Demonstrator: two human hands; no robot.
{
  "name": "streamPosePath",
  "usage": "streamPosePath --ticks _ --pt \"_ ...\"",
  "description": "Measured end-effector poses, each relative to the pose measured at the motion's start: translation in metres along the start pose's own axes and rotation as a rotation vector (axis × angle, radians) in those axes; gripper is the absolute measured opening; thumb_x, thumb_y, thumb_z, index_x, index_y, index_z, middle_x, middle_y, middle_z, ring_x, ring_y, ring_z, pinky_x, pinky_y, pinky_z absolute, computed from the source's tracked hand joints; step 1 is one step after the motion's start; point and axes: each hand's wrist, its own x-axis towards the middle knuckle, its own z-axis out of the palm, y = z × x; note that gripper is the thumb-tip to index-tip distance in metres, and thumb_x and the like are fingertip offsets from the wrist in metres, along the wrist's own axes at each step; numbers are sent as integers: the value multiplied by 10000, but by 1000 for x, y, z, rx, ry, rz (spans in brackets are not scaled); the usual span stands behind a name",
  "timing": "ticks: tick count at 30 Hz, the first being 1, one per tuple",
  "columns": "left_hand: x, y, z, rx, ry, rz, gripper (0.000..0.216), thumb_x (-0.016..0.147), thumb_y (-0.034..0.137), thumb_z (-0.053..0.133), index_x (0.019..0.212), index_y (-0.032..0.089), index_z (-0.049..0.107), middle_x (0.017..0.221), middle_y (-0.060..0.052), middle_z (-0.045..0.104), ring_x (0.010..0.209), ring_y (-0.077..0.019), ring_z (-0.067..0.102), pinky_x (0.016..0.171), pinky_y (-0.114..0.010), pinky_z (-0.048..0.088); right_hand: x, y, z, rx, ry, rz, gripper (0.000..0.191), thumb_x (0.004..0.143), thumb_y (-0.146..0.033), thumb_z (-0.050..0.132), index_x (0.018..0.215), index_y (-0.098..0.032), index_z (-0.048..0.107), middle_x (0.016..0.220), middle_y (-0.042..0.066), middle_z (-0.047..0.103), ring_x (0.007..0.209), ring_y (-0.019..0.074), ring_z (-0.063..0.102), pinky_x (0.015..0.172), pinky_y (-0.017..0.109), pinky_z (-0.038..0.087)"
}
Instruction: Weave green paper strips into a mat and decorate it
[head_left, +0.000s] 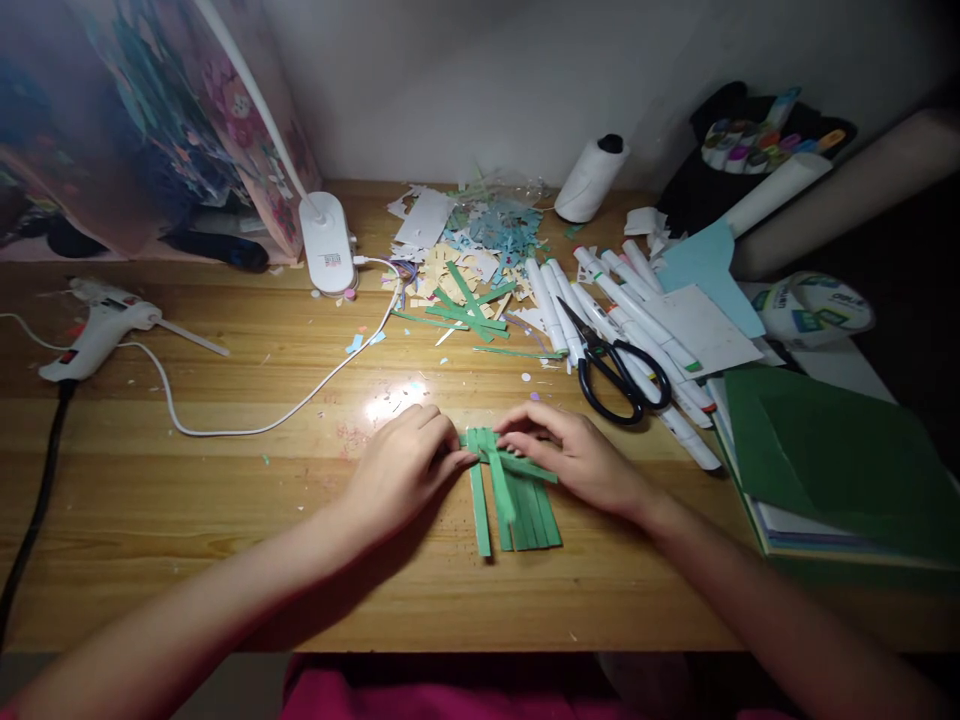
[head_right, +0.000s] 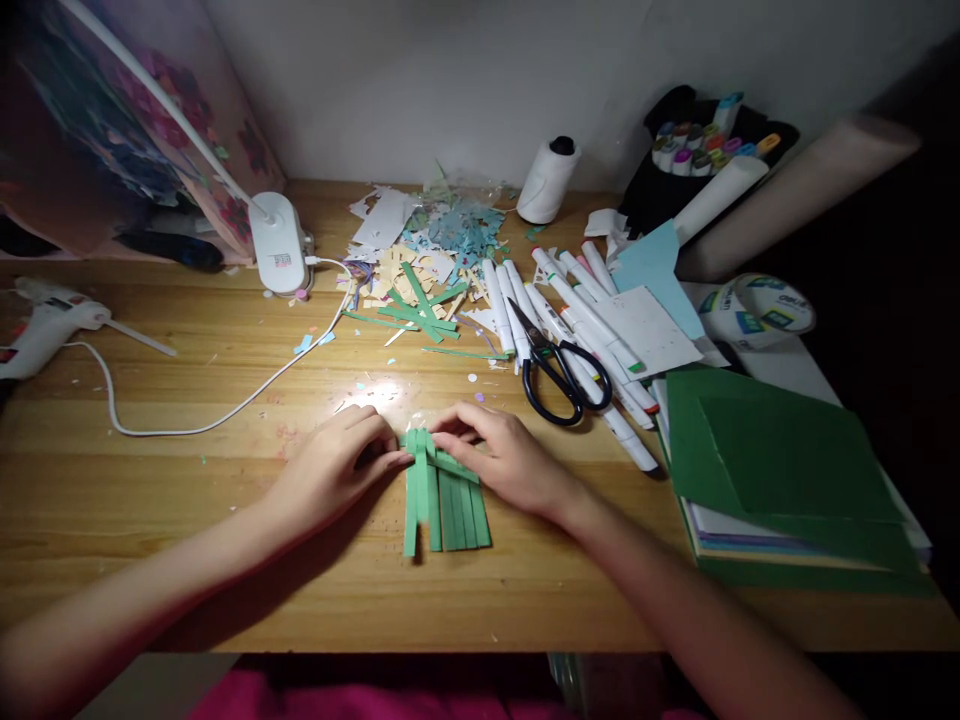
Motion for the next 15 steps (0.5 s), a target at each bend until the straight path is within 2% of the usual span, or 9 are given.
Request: streamPosePath --ticks 2,3,6,8,11,15 --pt "0 1 -1 -15 -9 -15 199 854 314 624 756 154 555 772 -23 572 706 -154 511 627 -272 395 -4 1 -8 51 -43 31 237 924 -379 475 991 -190 601 877 42 660 814 146 634 704 260 506" --pt "0 2 -1 -18 -7 -19 195 853 309 625 757 155 555 773 -22 572 711 -155 510 630 -271 392 -6 0 -10 47 -57 41 243 895 -398 525 993 -190 601 864 37 658 793 145 633 684 252 505" --pt "0 4 -1 -13 6 -18 182 856 298 621 766 155 554 774 -22 567 722 -158 505 633 -272 384 -9 -3 -11 -89 -67 37 164 805 -315 661 915 -199 623 843 17 665 759 138 621 681 244 493" --pt "0 4 -1 -15 9 -13 179 859 303 617 778 155 556 779 -22 566 724 -158 505 632 -272 382 -10 -5 -8 -194 -34 28 33 825 -233 626 839 -204 632 802 5 668 732 133 608 678 248 478" --pt "0 3 -2 -50 1 -23 158 866 300 609 813 159 564 802 -21 578 740 -154 514 647 -274 395 -9 -6 -4 -251 43 56 60 829 -195 589 786 -204 630 737 -2 659 668 133 588 626 251 460" --pt "0 0 -4 -97 -8 -44 91 870 246 593 839 162 576 828 -25 590 766 -154 526 666 -280 410 -9 -2 -1 -210 100 90 53 812 -197 594 770 -198 627 726 5 659 644 135 586 601 251 466"
